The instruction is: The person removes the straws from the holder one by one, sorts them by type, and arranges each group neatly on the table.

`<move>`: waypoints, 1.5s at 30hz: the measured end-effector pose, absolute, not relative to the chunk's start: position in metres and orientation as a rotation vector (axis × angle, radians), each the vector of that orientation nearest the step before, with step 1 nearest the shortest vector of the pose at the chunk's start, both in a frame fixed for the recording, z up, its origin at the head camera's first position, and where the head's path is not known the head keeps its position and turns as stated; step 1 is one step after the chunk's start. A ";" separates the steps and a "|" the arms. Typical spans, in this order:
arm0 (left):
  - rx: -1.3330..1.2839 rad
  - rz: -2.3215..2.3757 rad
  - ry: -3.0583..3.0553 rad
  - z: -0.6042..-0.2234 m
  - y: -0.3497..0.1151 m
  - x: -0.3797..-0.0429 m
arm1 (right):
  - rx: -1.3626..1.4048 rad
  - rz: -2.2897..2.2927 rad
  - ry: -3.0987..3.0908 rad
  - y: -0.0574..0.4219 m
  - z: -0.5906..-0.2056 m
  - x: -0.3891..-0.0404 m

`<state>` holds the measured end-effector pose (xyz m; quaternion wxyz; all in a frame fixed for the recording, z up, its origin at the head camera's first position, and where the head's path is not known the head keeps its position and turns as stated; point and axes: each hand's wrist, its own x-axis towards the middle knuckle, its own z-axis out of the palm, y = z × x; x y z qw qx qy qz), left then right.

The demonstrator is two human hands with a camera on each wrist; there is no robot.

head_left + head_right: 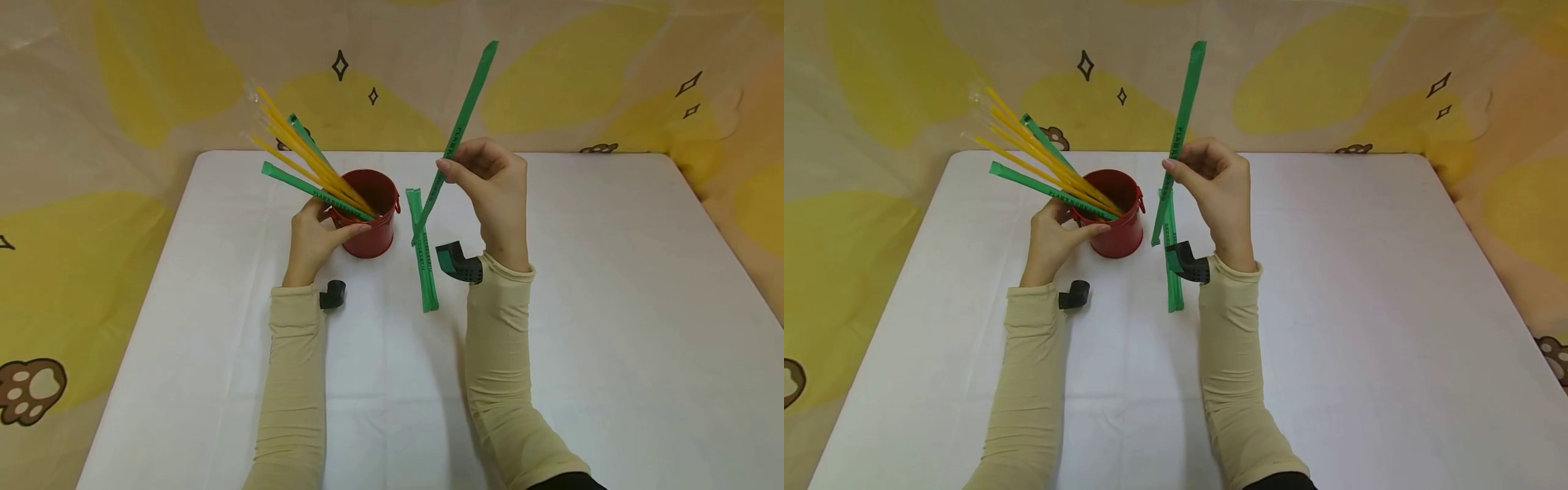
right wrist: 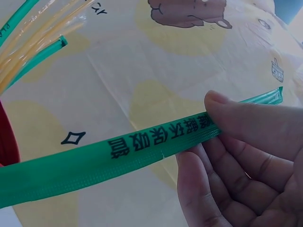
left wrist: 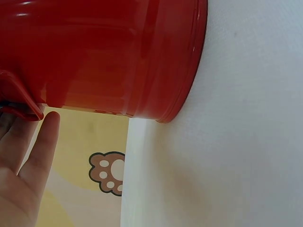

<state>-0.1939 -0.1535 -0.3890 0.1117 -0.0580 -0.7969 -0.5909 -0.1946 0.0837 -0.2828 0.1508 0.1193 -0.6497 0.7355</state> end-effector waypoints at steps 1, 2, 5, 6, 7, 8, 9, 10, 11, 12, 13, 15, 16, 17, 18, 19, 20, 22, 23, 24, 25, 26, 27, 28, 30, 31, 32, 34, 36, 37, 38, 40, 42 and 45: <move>-0.169 -1.737 -2.339 -0.389 -0.154 -0.194 | 0.341 2.115 -1.864 0.084 -0.283 -0.195; -0.170 -1.740 -2.337 -0.389 -0.154 -0.194 | 0.341 2.116 -1.864 0.084 -0.283 -0.195; -0.177 -1.741 -2.330 -0.389 -0.154 -0.194 | 0.337 2.123 -1.862 0.085 -0.283 -0.195; -0.180 -1.740 -2.329 -0.389 -0.154 -0.194 | 0.334 2.126 -1.861 0.085 -0.283 -0.195; -0.183 -1.738 -2.327 -0.389 -0.154 -0.194 | 0.331 2.129 -1.859 0.086 -0.283 -0.195; -0.186 -1.735 -2.326 -0.390 -0.154 -0.194 | 0.330 2.130 -1.859 0.086 -0.283 -0.195; -0.186 -1.732 -2.329 -0.390 -0.154 -0.194 | 0.326 2.134 -1.857 0.086 -0.283 -0.195; -0.185 -1.728 -2.331 -0.390 -0.154 -0.194 | 0.323 2.136 -1.858 0.086 -0.283 -0.195; -0.184 -1.724 -2.334 -0.390 -0.154 -0.194 | 0.322 2.138 -1.858 0.086 -0.283 -0.195; -0.183 -1.722 -2.336 -0.390 -0.154 -0.194 | 0.320 2.137 -1.861 0.086 -0.283 -0.195; -0.181 -1.720 -2.336 -0.390 -0.154 -0.194 | 0.319 2.137 -1.863 0.086 -0.283 -0.195; -0.176 -1.718 -2.340 -0.390 -0.154 -0.193 | 0.316 2.135 -1.870 0.087 -0.284 -0.195; -0.174 -1.716 -2.341 -0.390 -0.154 -0.193 | 0.315 2.133 -1.872 0.087 -0.284 -0.195; -0.172 -1.716 -2.341 -0.390 -0.154 -0.193 | 0.316 2.132 -1.874 0.088 -0.284 -0.195; -0.170 -1.717 -2.342 -0.390 -0.154 -0.193 | 0.314 2.131 -1.877 0.088 -0.285 -0.195; -0.168 -1.719 -2.343 -0.390 -0.154 -0.193 | 0.314 2.130 -1.879 0.088 -0.285 -0.196; -0.167 -1.721 -2.345 -0.390 -0.154 -0.193 | 0.311 2.129 -1.884 0.089 -0.286 -0.196; -0.164 -1.722 -2.350 -0.390 -0.154 -0.193 | 0.302 2.129 -1.896 0.089 -0.287 -0.196; -0.163 -1.723 -2.352 -0.391 -0.154 -0.193 | 0.297 2.126 -1.905 0.090 -0.287 -0.196; -0.162 -1.722 -2.354 -0.391 -0.154 -0.193 | 0.290 2.124 -1.916 0.090 -0.288 -0.196; -0.161 -1.722 -2.355 -0.391 -0.154 -0.193 | 0.283 2.123 -1.927 0.090 -0.288 -0.197; -0.160 -1.720 -2.357 -0.391 -0.154 -0.194 | 0.275 2.121 -1.940 0.091 -0.289 -0.197; -0.160 -1.718 -2.358 -0.392 -0.154 -0.194 | 0.270 2.118 -1.955 0.091 -0.289 -0.197; -0.160 -1.717 -2.358 -0.392 -0.154 -0.194 | 0.266 2.114 -1.971 0.092 -0.290 -0.197; -0.165 -1.719 -2.352 -0.392 -0.154 -0.194 | 0.260 2.101 -2.021 0.094 -0.291 -0.198; -0.166 -1.721 -2.351 -0.392 -0.154 -0.194 | 0.257 2.093 -2.049 0.095 -0.292 -0.199; -0.167 -1.720 -2.349 -0.392 -0.154 -0.194 | 0.254 2.084 -2.079 0.096 -0.293 -0.200; -0.169 -1.721 -2.347 -0.392 -0.154 -0.194 | 0.247 2.062 -2.144 0.098 -0.295 -0.201; -0.168 -1.723 -2.346 -0.392 -0.154 -0.194 | 0.234 2.035 -2.198 0.101 -0.297 -0.203; -0.167 -1.725 -2.346 -0.392 -0.154 -0.194 | 0.227 2.017 -2.222 0.102 -0.298 -0.205; -0.167 -1.724 -2.347 -0.391 -0.154 -0.194 | 0.219 2.001 -2.245 0.104 -0.300 -0.206; -0.168 -1.727 -2.345 -0.391 -0.154 -0.194 | 0.197 1.976 -2.285 0.106 -0.302 -0.208; -0.170 -1.729 -2.342 -0.391 -0.154 -0.194 | 0.174 1.959 -2.327 0.108 -0.304 -0.209; -0.171 -1.732 -2.339 -0.391 -0.154 -0.194 | 0.153 1.926 -2.415 0.110 -0.306 -0.211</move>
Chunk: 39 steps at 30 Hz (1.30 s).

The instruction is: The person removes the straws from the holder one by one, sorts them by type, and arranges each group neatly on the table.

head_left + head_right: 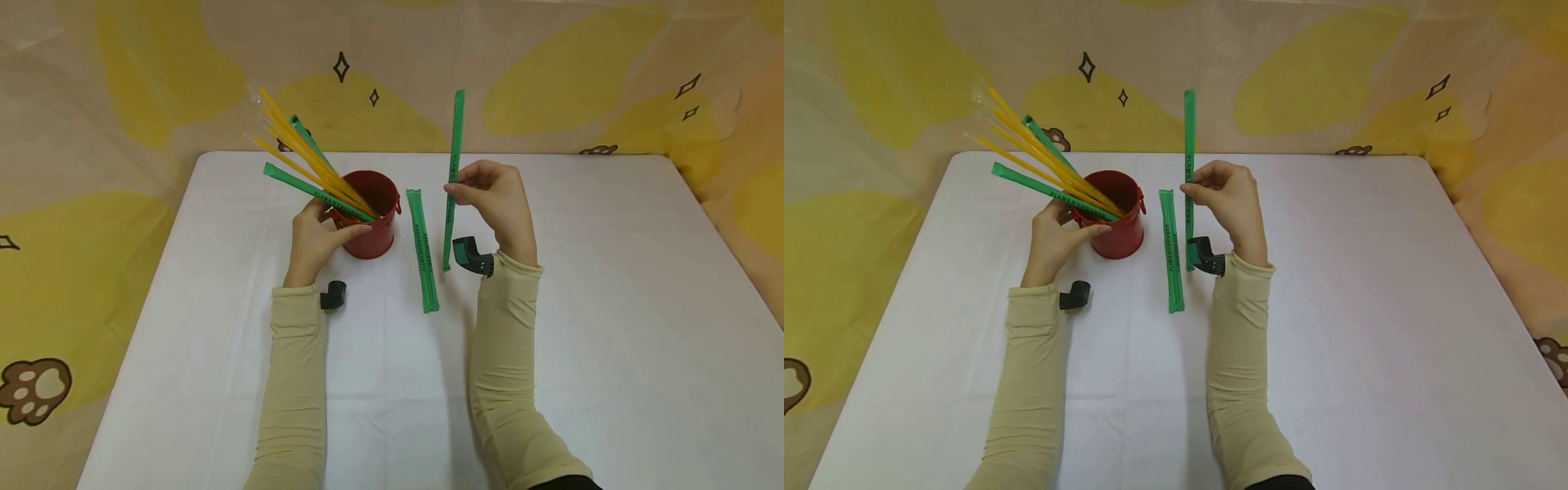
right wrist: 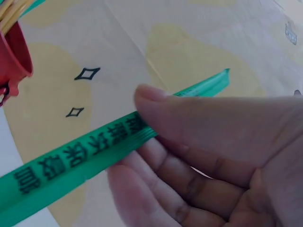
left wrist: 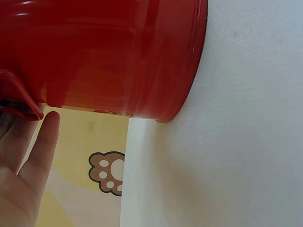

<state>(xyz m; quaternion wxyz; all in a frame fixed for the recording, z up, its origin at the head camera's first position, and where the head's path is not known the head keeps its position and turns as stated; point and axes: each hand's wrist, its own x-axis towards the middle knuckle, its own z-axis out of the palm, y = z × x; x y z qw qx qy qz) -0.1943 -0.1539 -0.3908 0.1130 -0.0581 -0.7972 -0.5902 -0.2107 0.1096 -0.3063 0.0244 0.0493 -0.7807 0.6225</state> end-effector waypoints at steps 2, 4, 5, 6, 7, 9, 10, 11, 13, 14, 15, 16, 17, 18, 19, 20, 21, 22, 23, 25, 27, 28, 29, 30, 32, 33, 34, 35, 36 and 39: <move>-0.168 -1.732 -2.341 -0.391 -0.154 -0.194 | 0.155 1.889 -2.485 0.111 -0.308 -0.212; -0.166 -1.732 -2.344 -0.391 -0.154 -0.194 | 0.162 1.846 -2.548 0.112 -0.309 -0.213; -0.166 -1.731 -2.345 -0.391 -0.154 -0.194 | 0.164 1.824 -2.576 0.112 -0.310 -0.213; -0.166 -1.729 -2.347 -0.391 -0.154 -0.194 | 0.168 1.805 -2.601 0.113 -0.311 -0.214; -0.167 -1.728 -2.348 -0.391 -0.154 -0.194 | 0.170 1.793 -2.619 0.113 -0.312 -0.214; -0.171 -1.726 -2.348 -0.391 -0.154 -0.194 | 0.163 1.777 -2.648 0.114 -0.314 -0.216; -0.174 -1.725 -2.347 -0.391 -0.154 -0.194 | 0.160 1.773 -2.661 0.114 -0.315 -0.217; -0.176 -1.725 -2.347 -0.391 -0.154 -0.194 | 0.159 1.769 -2.676 0.115 -0.316 -0.217; -0.179 -1.725 -2.344 -0.391 -0.154 -0.194 | 0.153 1.752 -2.720 0.115 -0.318 -0.219; -0.178 -1.726 -2.343 -0.390 -0.154 -0.194 | 0.149 1.739 -2.748 0.116 -0.320 -0.220; -0.177 -1.729 -2.342 -0.390 -0.154 -0.193 | 0.148 1.721 -2.780 0.116 -0.321 -0.221; -0.177 -1.732 -2.341 -0.390 -0.154 -0.193 | 0.149 1.706 -2.808 0.117 -0.322 -0.222; -0.175 -1.734 -2.340 -0.390 -0.154 -0.193 | 0.148 1.692 -2.836 0.118 -0.324 -0.223; -0.174 -1.736 -2.339 -0.389 -0.154 -0.193 | 0.150 1.683 -2.862 0.119 -0.326 -0.224; -0.174 -1.739 -2.338 -0.389 -0.154 -0.193 | 0.147 1.681 -2.878 0.119 -0.327 -0.225; -0.174 -1.741 -2.335 -0.389 -0.154 -0.193 | 0.145 1.682 -2.890 0.120 -0.329 -0.226; -0.175 -1.743 -2.334 -0.389 -0.154 -0.193 | 0.141 1.691 -2.894 0.120 -0.330 -0.226; -0.176 -1.745 -2.333 -0.389 -0.154 -0.193 | 0.135 1.703 -2.896 0.120 -0.331 -0.227; -0.177 -1.744 -2.332 -0.389 -0.154 -0.193 | 0.128 1.714 -2.899 0.121 -0.332 -0.228; -0.177 -1.741 -2.331 -0.389 -0.154 -0.194 | 0.107 1.730 -2.906 0.121 -0.334 -0.229; -0.176 -1.737 -2.332 -0.389 -0.154 -0.194 | 0.094 1.744 -2.919 0.122 -0.336 -0.230; -0.177 -1.735 -2.332 -0.390 -0.154 -0.194 | 0.087 1.759 -2.925 0.122 -0.337 -0.230; -0.176 -1.730 -2.332 -0.390 -0.154 -0.194 | 0.080 1.776 -2.932 0.122 -0.338 -0.230; -0.176 -1.727 -2.332 -0.390 -0.154 -0.194 | 0.076 1.798 -2.938 0.123 -0.340 -0.230; -0.177 -1.722 -2.333 -0.390 -0.154 -0.195 | 0.074 1.853 -2.942 0.123 -0.343 -0.231; -0.177 -1.719 -2.334 -0.390 -0.154 -0.195 | 0.071 1.884 -2.940 0.123 -0.345 -0.232; -0.178 -1.719 -2.334 -0.390 -0.154 -0.195 | 0.060 1.909 -2.938 0.123 -0.347 -0.233; -0.179 -1.718 -2.334 -0.390 -0.154 -0.195 | 0.051 1.928 -2.937 0.123 -0.350 -0.234; -0.180 -1.719 -2.334 -0.390 -0.154 -0.195 | 0.043 1.942 -2.937 0.123 -0.352 -0.236; -0.180 -1.724 -2.333 -0.390 -0.154 -0.194 | 0.011 1.960 -2.948 0.122 -0.360 -0.239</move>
